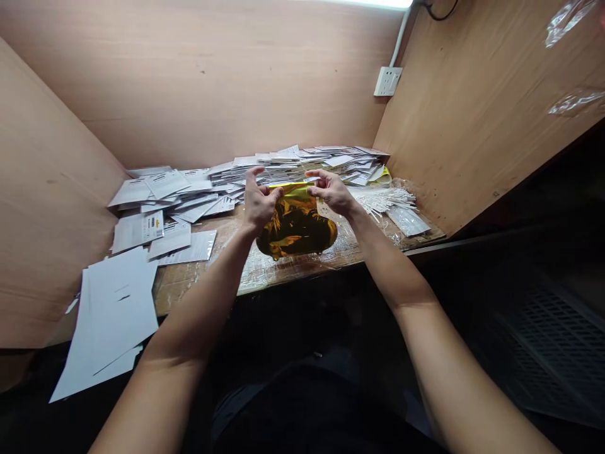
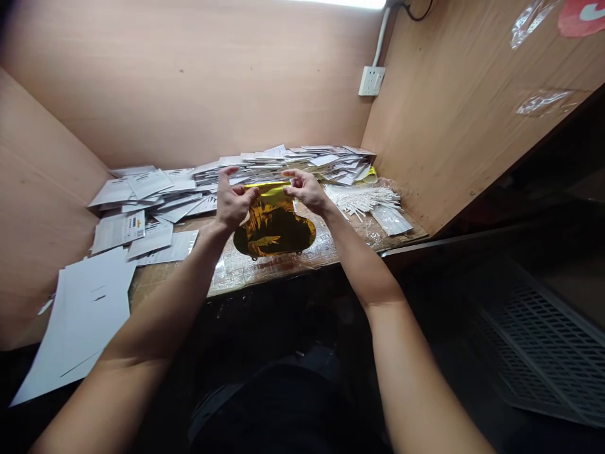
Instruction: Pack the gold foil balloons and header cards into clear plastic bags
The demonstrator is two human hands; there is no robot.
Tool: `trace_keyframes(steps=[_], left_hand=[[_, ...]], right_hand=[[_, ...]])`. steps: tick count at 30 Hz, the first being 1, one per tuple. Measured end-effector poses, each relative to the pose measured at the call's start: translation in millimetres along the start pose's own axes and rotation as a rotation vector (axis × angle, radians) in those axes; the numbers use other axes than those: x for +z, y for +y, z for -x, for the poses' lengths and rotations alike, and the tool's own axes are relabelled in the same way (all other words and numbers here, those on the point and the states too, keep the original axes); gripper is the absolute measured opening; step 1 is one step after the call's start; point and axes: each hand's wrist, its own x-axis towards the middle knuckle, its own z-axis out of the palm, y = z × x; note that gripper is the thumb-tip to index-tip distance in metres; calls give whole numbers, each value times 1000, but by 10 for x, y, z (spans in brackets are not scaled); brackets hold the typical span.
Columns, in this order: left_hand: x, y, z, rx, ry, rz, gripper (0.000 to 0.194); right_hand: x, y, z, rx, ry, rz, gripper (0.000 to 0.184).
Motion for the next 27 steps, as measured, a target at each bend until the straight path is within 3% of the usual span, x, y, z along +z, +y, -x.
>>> trace_keyframes(steps=[3,5,7,9,11,15,18,20,23,25,27], left_hand=[[-163,300,-157,182,-133,-169,31],[-275,520,-159,327,-95,-349,18],[-378,679,-22,478,-29,-528,10],[-464,711,268,583,-37,-642,7],[-528,582,684,615,-141,-690,9],[-583,18,1604,523,-375,-690,17],[-559,-340,2015,354,-389,-697,19],[-520,-457,2057,209,-331,-715,20],[-447,-474,1894,43,-260,-752,18],[-402,-430,1779,100,-239,-787,21],[-362,-392,1731,264,-327,-821,43]], right_hand=[[-111,-253,-162,-118,-63,239,20],[-142,-428,-162,-219,-13,373,12],[-120,-563,-9,-306,35,459,10],[-42,-605,301,-353,26,513,12],[81,-514,718,-352,-29,550,16],[389,-23,1571,-244,-169,565,24],[615,311,1930,-62,-142,562,25],[736,412,1958,90,-48,586,26],[839,413,1782,280,39,640,28],[852,375,1648,360,60,701,24],[841,356,1578,409,75,765,21]])
